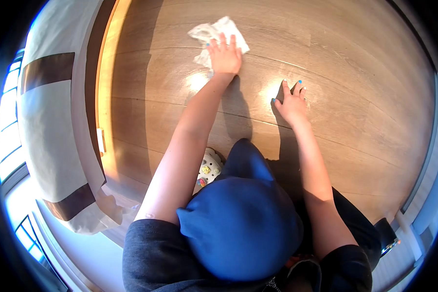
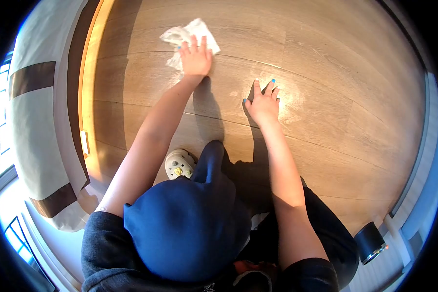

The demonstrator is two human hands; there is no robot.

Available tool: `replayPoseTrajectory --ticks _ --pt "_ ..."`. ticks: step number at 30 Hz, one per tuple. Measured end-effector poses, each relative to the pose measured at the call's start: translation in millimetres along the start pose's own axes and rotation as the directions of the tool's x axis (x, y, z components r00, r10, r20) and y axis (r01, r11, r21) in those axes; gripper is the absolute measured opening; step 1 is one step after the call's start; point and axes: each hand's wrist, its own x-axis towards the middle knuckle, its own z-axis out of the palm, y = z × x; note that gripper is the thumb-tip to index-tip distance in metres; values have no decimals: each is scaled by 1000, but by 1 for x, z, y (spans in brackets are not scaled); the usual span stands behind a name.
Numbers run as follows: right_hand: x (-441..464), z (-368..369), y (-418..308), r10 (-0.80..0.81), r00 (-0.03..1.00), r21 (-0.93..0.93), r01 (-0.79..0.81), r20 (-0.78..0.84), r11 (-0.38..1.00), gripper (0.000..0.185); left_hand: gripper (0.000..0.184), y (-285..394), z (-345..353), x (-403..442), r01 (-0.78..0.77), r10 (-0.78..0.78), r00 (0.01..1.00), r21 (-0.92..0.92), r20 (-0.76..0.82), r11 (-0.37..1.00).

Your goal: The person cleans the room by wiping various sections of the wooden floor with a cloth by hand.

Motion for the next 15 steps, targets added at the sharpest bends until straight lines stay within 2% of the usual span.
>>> replayPoseTrajectory --ticks 3,6,8,9,10,11,12,13,14,15 --pt "4 6 9 -29 999 37 29 -14 999 69 53 23 -7 -16 -317 313 944 26 106 948" --pt "1 -6 6 -28 1000 31 28 -6 999 62 51 41 -29 -42 -561 572 809 -113 136 820" --pt "7 -25 10 -66 997 197 57 38 979 58 51 48 -40 -58 -660 690 719 -236 76 714" --pt "9 -37 14 -88 994 279 68 58 958 57 52 49 -42 -65 -668 701 711 -255 62 700" --pt "7 -55 15 -137 983 626 183 -122 758 50 52 48 -42 -70 -676 711 701 -272 47 685" --pt "-7 -88 3 -123 925 758 367 -360 539 49 52 47 -40 -72 -685 722 691 -289 30 669" --pt "-26 -128 -15 -193 747 689 662 -636 296 50 51 43 -36 -74 -685 718 696 -298 3 665" --pt "-37 -162 -19 -241 542 541 838 -805 76 55 51 42 -36 -74 -679 715 699 -312 1 665" --pt "-44 -199 -19 -328 254 283 958 -910 -43 60 51 39 -37 -76 -670 711 704 -332 1 664" --pt "-46 -201 -16 -331 256 282 959 -908 -32 60 51 38 -38 -76 -664 709 705 -352 -4 659"
